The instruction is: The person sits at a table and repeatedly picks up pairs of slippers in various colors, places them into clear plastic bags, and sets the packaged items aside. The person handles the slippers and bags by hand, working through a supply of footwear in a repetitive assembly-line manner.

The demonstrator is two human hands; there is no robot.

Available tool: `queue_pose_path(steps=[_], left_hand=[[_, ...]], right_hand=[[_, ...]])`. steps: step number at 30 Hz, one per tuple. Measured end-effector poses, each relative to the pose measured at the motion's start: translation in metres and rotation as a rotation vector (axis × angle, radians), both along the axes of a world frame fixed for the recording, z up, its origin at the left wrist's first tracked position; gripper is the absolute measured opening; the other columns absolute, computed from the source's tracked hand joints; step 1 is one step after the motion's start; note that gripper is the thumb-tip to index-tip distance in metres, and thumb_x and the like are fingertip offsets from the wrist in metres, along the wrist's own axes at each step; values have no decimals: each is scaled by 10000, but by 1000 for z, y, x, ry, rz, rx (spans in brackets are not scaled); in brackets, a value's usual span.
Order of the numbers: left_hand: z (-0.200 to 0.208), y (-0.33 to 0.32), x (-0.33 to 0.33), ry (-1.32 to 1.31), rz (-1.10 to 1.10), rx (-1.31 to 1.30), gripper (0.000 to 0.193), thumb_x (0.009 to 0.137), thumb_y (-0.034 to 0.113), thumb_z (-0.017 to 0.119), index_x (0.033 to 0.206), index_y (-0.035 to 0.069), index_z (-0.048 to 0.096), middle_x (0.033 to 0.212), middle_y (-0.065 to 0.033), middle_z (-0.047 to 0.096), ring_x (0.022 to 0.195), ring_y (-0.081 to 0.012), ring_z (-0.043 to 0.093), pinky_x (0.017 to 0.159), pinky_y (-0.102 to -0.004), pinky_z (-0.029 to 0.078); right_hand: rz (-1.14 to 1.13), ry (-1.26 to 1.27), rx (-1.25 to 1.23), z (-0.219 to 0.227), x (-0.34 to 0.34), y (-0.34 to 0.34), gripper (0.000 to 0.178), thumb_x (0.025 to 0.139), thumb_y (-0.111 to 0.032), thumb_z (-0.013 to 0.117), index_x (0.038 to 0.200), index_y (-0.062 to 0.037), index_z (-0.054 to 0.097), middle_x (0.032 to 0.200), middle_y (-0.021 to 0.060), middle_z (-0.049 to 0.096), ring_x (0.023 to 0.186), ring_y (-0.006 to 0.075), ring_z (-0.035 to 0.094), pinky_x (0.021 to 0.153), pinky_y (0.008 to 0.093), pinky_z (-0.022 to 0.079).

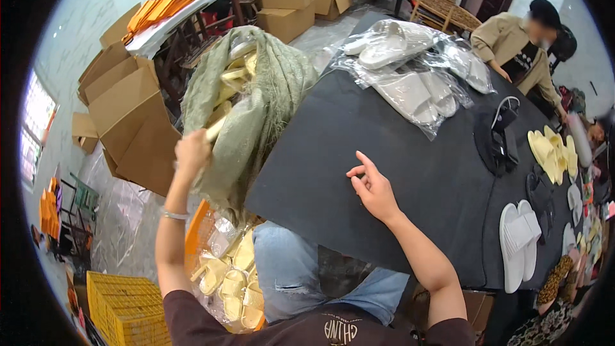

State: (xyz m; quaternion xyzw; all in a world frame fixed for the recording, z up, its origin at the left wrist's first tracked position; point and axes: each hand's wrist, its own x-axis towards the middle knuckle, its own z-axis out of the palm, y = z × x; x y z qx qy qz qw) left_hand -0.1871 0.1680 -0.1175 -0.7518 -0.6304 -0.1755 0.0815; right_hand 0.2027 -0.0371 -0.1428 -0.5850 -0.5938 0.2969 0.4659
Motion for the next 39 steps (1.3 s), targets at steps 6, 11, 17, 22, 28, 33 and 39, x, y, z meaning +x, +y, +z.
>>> queue_pose_path(steps=[6,11,17,22,28,33,39], left_hand=[[148,-32,8,138,-58,380,240,761,233,640,993,175,656,828,-136,659,767,-350,638,672,-459,495],[224,-68,40,-521,-337,231,377,796,384,711,948,41,678,713,-63,659,654,-149,626,601,-315,476],[156,-120,155,-1506,-477,-480,415,870,351,648,1113,20,587,914,-33,632,738,-124,607,651,-268,496],[62,-199,243,-2037,-501,-920,503,992,396,384,1329,24,399,1261,-142,542,1112,-265,573,929,-415,492],[-2,-306,275,-1959,-248,-1659,426,1002,286,378,1299,-18,407,1306,-170,480,1186,-290,494,1009,-390,400],[53,-292,216,-1088,-993,-1293,269,947,182,528,1127,1,612,1144,-110,625,1042,-221,596,913,-331,456],[42,-156,208,-520,-748,-83,350,927,104,501,1258,-10,501,1314,-215,494,1248,-379,438,1031,-406,354]], right_hand=[[4,19,9,-1,-2,-3,549,866,-85,571,1374,-9,377,983,57,638,638,104,555,650,257,469],[16,205,51,2,1,-6,641,895,-159,598,1429,-17,274,1198,111,543,854,147,589,759,269,483],[173,968,237,50,24,-24,790,934,-415,528,1489,-83,73,1423,155,335,1196,249,475,948,347,445],[-78,628,261,92,78,-70,630,880,-28,515,1440,-2,226,1218,170,565,1005,181,597,810,308,513],[-489,191,131,81,167,-99,317,929,-93,522,1225,20,531,1134,92,625,948,115,597,791,228,468],[-534,43,-51,85,155,-150,334,966,-285,506,940,11,660,845,37,669,788,79,593,703,213,459],[-315,273,-264,57,137,-153,691,927,-610,379,1046,3,674,823,89,675,774,139,626,657,262,491]])
